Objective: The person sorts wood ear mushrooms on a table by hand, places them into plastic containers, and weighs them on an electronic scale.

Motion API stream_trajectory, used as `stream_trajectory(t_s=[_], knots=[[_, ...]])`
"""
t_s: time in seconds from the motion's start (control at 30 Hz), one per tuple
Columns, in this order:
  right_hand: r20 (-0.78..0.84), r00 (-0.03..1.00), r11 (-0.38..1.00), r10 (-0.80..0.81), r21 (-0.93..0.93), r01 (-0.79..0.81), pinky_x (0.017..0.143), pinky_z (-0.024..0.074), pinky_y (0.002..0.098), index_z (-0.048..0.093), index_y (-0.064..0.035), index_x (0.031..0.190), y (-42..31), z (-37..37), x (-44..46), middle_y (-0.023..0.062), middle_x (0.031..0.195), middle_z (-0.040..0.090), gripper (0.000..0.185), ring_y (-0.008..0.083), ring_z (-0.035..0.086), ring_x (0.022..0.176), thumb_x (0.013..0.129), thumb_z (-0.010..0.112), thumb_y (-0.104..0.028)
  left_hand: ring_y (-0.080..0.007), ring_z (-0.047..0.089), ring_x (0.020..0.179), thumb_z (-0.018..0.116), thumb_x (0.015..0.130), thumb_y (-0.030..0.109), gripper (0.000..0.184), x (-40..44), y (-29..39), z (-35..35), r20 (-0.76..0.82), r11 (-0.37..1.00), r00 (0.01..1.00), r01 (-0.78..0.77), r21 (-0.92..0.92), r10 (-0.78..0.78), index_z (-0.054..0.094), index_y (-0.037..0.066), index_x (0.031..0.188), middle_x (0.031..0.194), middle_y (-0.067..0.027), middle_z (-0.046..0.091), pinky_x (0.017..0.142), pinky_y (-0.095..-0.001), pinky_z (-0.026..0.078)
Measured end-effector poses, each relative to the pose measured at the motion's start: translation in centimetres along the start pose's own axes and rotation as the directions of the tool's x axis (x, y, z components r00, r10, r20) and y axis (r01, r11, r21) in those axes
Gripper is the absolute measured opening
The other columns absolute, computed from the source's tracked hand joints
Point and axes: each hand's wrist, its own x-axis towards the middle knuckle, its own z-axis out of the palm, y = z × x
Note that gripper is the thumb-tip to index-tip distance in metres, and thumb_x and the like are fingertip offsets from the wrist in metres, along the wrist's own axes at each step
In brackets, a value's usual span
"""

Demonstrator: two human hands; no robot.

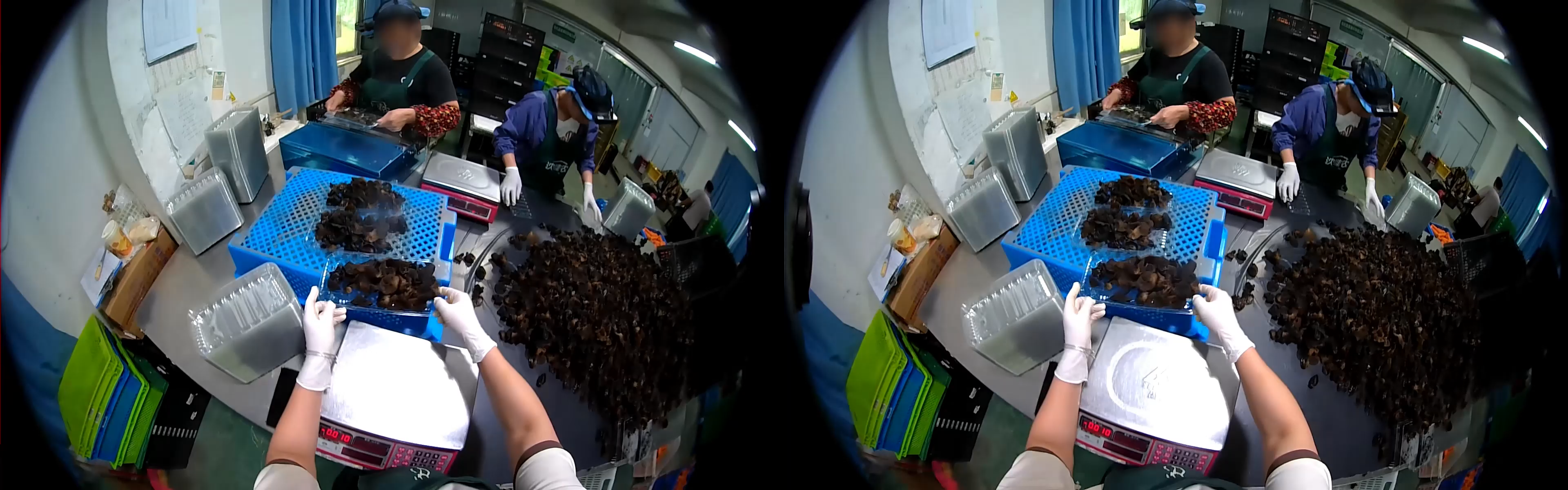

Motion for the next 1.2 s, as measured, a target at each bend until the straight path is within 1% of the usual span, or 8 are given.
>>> stream_trajectory(t_s=[0.17, 0.3, 0.53, 0.6, 0.73, 0.93, 1.03, 1.2], knots=[[0.059, 0.997, 0.988, 0.056, 0.143, -0.064, 0.049, 0.0453, 0.0237, 0.044, 0.0068, 0.136, -2.0, 1.2, 2.0, 0.0078, 0.074, 0.063, 0.049, 0.0114, 0.059, 0.057, 0.092, 0.055, -0.011, -0.0125, 0.056, 0.089, 0.063, 0.085, 0.0, 0.082, 1.1, -2.5, 1.1, 0.034, 0.906, 0.954, -0.294, 0.304, 0.298, 0.014, -0.001, 0.151, 0.106, -0.0102, 0.049, 0.077, -0.0237, 0.052], [0.048, 0.995, 0.936, 0.088, 0.337, -0.099, 0.052, 0.048, 0.0246, 0.032, 0.0069, 0.143, -3.1, 0.9, 3.5, 0.0115, 0.088, 0.066, 0.055, 0.0125, 0.061, 0.06, 0.094, 0.05, -0.01, -0.0141, 0.057, 0.093, 0.064, 0.086, 0.003, 0.08, 2.1, 0.0, 2.9, 0.019, 0.903, 0.987, -0.155, 0.402, 0.161, 0.016, 0.001, 0.151, 0.121, -0.0151, 0.047, 0.078, -0.0248, 0.051], [0.028, 1.0, 0.997, 0.003, 0.075, -0.005, 0.059, 0.0486, 0.0233, 0.048, 0.0011, 0.136, -2.2, -2.1, -0.9, 0.0085, 0.102, 0.068, 0.049, 0.0111, 0.063, 0.068, 0.092, 0.056, -0.019, -0.02, 0.056, 0.103, 0.063, 0.085, 0.006, 0.071, -1.7, 5.2, 1.5, 0.129, 0.851, 0.964, -0.266, 0.454, 0.233, 0.029, 0.003, 0.147, 0.136, -0.0148, 0.046, 0.086, -0.0321, 0.049], [0.031, 0.999, 1.0, -0.014, 0.021, 0.013, 0.062, 0.0478, 0.0219, 0.054, 0.0003, 0.132, -0.2, -4.4, -4.3, 0.0075, 0.102, 0.068, 0.046, 0.009, 0.061, 0.071, 0.091, 0.059, -0.02, -0.024, 0.059, 0.103, 0.062, 0.081, 0.003, 0.04, -3.7, 9.6, -1.1, 0.254, 0.566, 0.862, -0.484, 0.667, 0.437, 0.059, 0.0, 0.12, 0.115, -0.0146, 0.06, 0.087, -0.0342, 0.048], [-0.042, 0.995, 0.986, 0.091, 0.141, -0.084, 0.062, 0.0464, 0.0206, 0.057, 0.0017, 0.126, 5.8, -8.5, -11.5, 0.0069, 0.096, 0.069, 0.036, 0.0069, 0.058, 0.07, 0.093, 0.057, -0.013, -0.031, 0.056, 0.099, 0.068, 0.077, 0.012, 0.031, -4.7, 12.9, -8.6, 0.42, -0.043, 0.766, -0.46, 0.887, 0.487, 0.065, 0.007, 0.107, 0.102, -0.0111, 0.063, 0.089, -0.0419, 0.044], [-0.209, 0.929, 0.9, 0.305, 0.384, -0.209, 0.064, 0.0469, 0.0206, 0.059, 0.0048, 0.12, 14.7, -11.8, -20.9, 0.0076, 0.094, 0.069, 0.031, 0.0077, 0.058, 0.069, 0.094, 0.054, -0.012, -0.0261, 0.065, 0.074, 0.063, 0.079, 0.002, 0.014, -1.8, 13.1, -13.6, 0.293, 0.374, 0.893, -0.416, 0.829, 0.343, 0.07, 0.001, 0.091, 0.08, -0.0132, 0.066, 0.071, -0.0342, 0.05], [-0.252, 0.899, 0.865, 0.358, 0.452, -0.217, 0.063, 0.0466, 0.0202, 0.059, 0.0036, 0.119, 16.6, -11.9, -24.4, 0.0065, 0.092, 0.069, 0.03, 0.0074, 0.058, 0.069, 0.094, 0.054, -0.012, -0.024, 0.066, 0.075, 0.065, 0.079, 0.004, 0.012, -1.0, 13.3, -14.6, 0.416, 0.237, 0.871, -0.476, 0.847, 0.261, 0.072, 0.0, 0.088, 0.081, -0.0136, 0.067, 0.071, -0.0326, 0.051], [-0.267, 0.853, 0.822, 0.449, 0.497, -0.277, 0.062, 0.0454, 0.0198, 0.06, 0.0022, 0.119, 19.3, -11.9, -28.4, 0.0056, 0.091, 0.069, 0.029, 0.0069, 0.058, 0.068, 0.093, 0.053, -0.011, -0.016, 0.065, 0.071, 0.067, 0.078, 0.009, 0.013, 2.4, 12.7, -16.8, 0.254, 0.406, 0.962, -0.273, 0.872, 0.1, 0.071, -0.003, 0.084, 0.075, -0.011, 0.07, 0.069, -0.0301, 0.05]])
